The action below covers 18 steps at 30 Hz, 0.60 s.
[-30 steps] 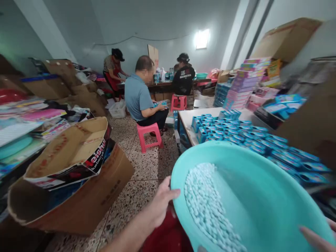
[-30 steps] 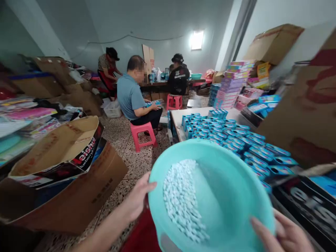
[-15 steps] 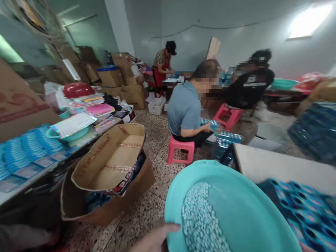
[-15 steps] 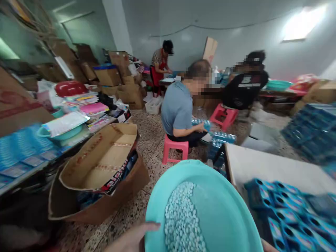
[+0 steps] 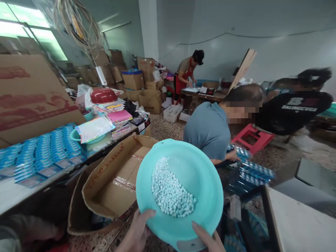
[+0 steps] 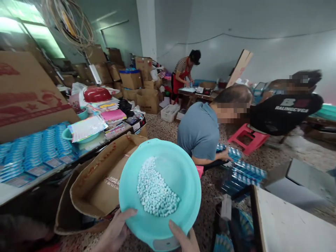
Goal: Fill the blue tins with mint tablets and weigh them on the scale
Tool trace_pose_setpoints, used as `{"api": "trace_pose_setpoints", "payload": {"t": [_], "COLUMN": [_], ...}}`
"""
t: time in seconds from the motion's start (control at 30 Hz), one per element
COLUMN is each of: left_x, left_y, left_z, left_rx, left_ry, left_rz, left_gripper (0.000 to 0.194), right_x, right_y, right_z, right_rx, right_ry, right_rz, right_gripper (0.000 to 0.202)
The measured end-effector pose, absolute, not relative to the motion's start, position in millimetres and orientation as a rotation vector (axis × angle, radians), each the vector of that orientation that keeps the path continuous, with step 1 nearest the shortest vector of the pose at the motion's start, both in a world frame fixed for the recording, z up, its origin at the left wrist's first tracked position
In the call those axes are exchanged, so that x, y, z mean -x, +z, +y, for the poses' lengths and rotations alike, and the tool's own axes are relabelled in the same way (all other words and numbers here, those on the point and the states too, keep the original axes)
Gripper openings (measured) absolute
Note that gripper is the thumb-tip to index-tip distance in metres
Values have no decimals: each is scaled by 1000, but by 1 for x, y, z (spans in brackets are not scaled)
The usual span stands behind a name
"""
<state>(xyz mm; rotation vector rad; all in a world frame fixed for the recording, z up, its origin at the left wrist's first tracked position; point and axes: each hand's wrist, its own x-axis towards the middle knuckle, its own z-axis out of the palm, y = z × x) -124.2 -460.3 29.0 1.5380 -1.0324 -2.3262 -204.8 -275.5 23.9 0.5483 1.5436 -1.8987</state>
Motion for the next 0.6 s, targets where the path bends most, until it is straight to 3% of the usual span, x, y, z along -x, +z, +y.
{"api": "trace_pose_setpoints", "payload": {"t": [0.2,0.33,0.47,0.53,0.6], "left_x": [183,214,217,212,208], "left_y": [35,22,-12,-32,-47], "left_z": [-487,-519,-555,-565,-570], "left_rx": [-1484,-1498,-1604,-1665,-1737], "left_ry": [-2251,-2168,-1442,-1073,-999], "left_rz": [-1101,-1271,-1742,-2057,-2213], "left_gripper": [42,59,75,71,60], "right_x": [308,371,429,458,487], "right_y": [29,23,16,10,0], "right_z": [-328,-352,-398,-433,-473], "right_rx": [-437,-392,-284,-192,-121], "right_ry": [-1913,-1904,-1939,-1980,-2034], "right_rz": [1307,1329,1402,1423,1445], "right_gripper": [75,67,63,63,64]}}
